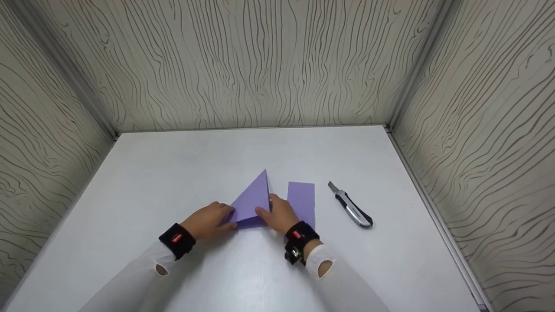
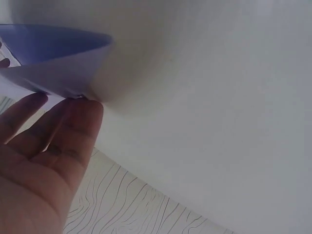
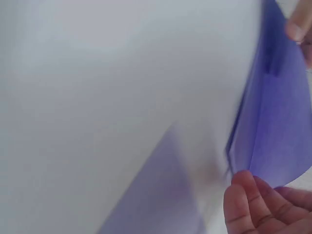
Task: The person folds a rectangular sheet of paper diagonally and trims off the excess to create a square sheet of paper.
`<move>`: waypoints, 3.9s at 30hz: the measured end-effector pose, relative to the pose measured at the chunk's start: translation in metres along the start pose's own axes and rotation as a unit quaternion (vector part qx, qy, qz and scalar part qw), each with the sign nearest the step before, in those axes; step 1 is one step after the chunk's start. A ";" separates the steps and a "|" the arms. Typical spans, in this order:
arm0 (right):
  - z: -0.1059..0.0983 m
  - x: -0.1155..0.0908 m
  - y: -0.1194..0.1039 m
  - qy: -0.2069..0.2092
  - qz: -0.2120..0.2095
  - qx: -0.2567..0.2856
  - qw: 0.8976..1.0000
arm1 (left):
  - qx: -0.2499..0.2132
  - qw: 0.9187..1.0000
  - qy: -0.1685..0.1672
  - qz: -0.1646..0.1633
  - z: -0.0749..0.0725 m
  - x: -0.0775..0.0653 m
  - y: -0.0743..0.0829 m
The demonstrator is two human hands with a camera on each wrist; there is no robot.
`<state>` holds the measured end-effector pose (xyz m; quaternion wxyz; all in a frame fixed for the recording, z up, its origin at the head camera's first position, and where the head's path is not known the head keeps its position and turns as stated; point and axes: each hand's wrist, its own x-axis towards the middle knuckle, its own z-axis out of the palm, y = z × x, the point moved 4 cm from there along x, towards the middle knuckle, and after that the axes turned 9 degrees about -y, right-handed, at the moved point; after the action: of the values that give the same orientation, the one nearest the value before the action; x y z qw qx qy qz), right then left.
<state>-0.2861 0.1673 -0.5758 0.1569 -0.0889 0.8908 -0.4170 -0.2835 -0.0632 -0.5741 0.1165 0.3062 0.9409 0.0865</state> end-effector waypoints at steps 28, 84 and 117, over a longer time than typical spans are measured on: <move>-0.041 -0.010 -0.050 -0.099 -0.092 0.293 0.946 | -0.680 0.728 -0.052 -0.076 0.002 0.005 -0.013; 0.007 -0.015 0.007 -0.055 0.127 -0.034 0.990 | -0.088 0.946 0.211 -0.229 -0.013 0.006 -0.028; 0.044 0.009 -0.018 -0.049 -0.148 -0.306 0.939 | 0.101 0.994 0.034 -0.001 0.012 0.016 0.023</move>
<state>-0.2782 0.1222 -0.5907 0.1018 -0.2838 0.9435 -0.1376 -0.2800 -0.0349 -0.5826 0.0533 0.3121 0.9485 0.0007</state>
